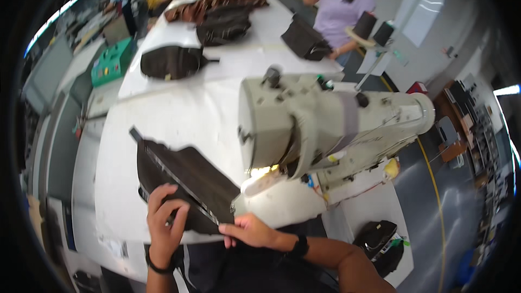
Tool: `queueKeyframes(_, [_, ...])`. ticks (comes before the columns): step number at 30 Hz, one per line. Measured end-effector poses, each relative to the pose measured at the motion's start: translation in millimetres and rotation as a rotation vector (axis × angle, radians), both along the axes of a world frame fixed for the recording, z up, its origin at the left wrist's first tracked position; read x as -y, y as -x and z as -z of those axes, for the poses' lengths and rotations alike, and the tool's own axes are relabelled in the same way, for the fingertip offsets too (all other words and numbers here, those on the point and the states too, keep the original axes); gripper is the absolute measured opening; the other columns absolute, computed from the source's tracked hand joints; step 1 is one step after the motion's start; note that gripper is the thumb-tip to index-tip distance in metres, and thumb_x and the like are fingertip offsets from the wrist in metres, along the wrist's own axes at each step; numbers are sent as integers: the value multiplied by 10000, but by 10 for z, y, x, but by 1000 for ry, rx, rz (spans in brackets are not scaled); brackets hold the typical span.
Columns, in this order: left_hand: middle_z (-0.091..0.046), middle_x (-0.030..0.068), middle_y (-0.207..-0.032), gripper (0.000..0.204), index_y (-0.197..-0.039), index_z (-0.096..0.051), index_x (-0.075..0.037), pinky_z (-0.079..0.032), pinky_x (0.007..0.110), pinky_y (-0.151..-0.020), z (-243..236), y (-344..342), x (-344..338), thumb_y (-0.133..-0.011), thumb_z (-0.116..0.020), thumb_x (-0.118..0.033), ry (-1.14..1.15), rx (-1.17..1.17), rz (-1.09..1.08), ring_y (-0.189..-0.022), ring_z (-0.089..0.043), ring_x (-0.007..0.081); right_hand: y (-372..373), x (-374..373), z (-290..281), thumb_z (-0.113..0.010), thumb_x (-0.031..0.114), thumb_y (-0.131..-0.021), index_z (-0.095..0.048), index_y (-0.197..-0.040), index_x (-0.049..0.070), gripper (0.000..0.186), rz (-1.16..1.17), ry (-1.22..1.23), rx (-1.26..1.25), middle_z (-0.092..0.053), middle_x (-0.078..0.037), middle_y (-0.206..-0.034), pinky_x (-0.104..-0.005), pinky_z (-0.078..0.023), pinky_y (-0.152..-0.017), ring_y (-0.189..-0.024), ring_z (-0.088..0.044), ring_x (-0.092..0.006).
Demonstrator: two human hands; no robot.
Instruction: Sewing and inspecting a leather bag using a sewing machine in a workshop.
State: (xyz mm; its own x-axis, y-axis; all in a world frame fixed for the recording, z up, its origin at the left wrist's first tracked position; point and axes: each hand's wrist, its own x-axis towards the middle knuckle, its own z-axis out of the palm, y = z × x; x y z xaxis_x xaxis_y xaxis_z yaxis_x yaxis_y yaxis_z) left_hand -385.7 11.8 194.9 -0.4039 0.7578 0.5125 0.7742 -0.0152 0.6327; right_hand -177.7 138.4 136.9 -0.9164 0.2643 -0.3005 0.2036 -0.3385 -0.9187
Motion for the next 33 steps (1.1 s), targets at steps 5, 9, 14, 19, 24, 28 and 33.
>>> queueKeyframes(5, [-572,227,-1331,384,-1295,-579,2,-439,437,-1029,-41,641,333,-935,-673,-92,133,110,-267,-1192,-561,375,-162,-71,51,-621,321,-1048,-742,-912,26,347,-96,7,-21,-740,-59,-845,-257,-504,-727,-768,-649,-91])
queueKeyframes(9, [-489,272,-1467,675,-1512,-399,-13,-392,463,-1108,663,1377,694,-943,-705,-209,486,-38,-313,-1328,-488,433,-627,-480,205,-712,344,-971,-729,-1084,43,322,33,-1007,-145,-720,-91,-1002,-342,-519,-838,-956,-680,-221])
queueKeyframes(14, [-231,266,-1640,1104,-1584,-271,-55,-258,632,-1172,857,1534,533,-745,-822,-514,1007,-83,-207,-1507,-216,482,-1219,-852,504,-782,361,-892,-693,-1166,72,408,276,-1426,-32,-681,-82,-1192,-394,-490,-956,-1128,-631,-286])
queueKeyframes(19, [-188,247,-1664,1170,-1599,-240,-68,-219,712,-1147,1075,1733,212,-692,-832,-511,1059,-207,-198,-1527,-182,480,-1247,-842,492,-784,347,-887,-678,-1178,81,408,291,-1457,16,-653,-69,-1271,-396,-462,-1011,-1181,-606,-265])
queueKeyframes(24, [-137,255,-1672,1321,-1619,-148,-35,-304,614,-1174,915,2138,124,-656,-867,-584,1006,-301,-100,-1503,-239,488,-1289,-861,552,-785,321,-883,-680,-1164,80,385,323,-1456,9,-656,-63,-1263,-393,-465,-1006,-1173,-611,-259])
queueKeyframes(28, [-70,318,-1661,1520,-1622,-28,16,-317,539,-1201,488,2362,313,-601,-854,-750,1402,78,-398,-1505,-199,525,-1262,-870,560,-793,304,-875,-687,-1149,78,370,334,-1448,-32,-659,-63,-1257,-384,-470,-998,-1158,-620,-253])
queueKeyframes(33, [-16,295,-1683,1365,-1639,29,-54,-192,641,-1208,976,2465,466,-748,-709,-777,1296,18,-603,-1523,-104,550,-1245,-877,570,-796,302,-873,-693,-1138,79,361,355,-1434,-21,-663,-61,-1252,-378,-471,-995,-1156,-622,-247])
